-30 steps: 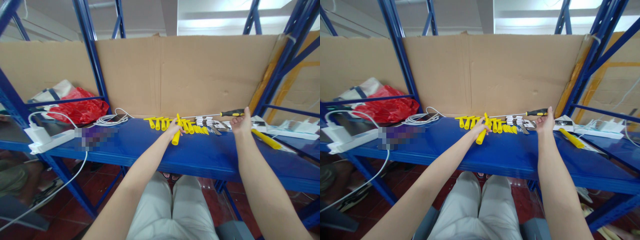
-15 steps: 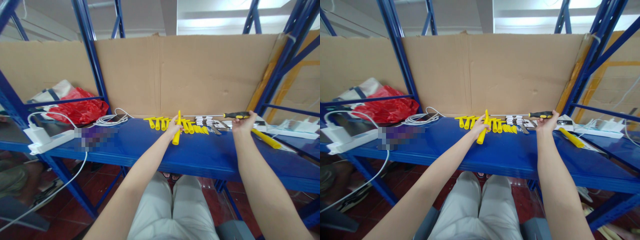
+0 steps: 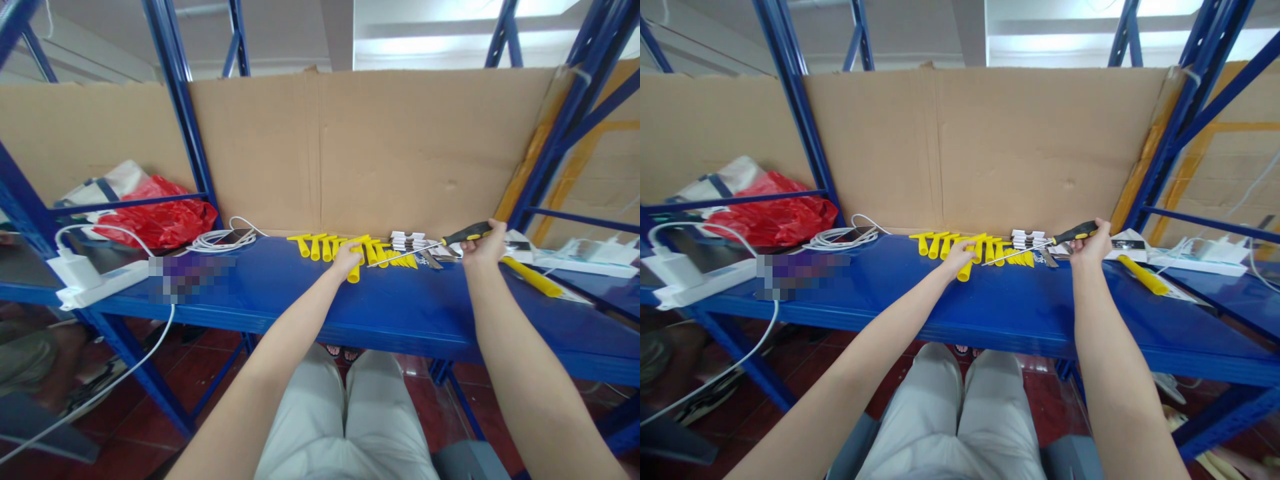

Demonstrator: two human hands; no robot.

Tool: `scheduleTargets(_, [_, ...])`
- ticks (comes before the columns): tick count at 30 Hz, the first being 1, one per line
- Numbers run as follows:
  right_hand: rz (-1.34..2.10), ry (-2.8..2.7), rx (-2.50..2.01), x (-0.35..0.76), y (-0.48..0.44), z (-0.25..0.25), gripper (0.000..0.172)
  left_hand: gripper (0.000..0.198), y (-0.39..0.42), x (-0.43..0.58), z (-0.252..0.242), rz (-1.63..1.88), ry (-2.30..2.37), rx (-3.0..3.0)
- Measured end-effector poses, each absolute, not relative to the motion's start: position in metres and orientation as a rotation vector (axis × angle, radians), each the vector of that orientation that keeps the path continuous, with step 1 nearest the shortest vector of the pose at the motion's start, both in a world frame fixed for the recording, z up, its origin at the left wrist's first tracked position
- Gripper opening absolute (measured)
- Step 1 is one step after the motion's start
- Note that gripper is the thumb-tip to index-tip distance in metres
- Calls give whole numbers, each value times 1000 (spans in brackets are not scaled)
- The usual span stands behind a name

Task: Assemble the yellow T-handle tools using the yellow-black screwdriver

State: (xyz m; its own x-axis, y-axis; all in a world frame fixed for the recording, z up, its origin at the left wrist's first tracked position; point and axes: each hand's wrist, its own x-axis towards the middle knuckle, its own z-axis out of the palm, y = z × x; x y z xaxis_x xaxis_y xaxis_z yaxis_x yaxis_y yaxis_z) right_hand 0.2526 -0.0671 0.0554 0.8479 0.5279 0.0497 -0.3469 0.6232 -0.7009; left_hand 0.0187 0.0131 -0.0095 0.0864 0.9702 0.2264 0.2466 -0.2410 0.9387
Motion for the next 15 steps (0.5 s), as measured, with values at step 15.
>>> scheduleTargets(15, [364,-615,-1462,256,-49,34,15,49,9,22,-6,1160,1138,1526])
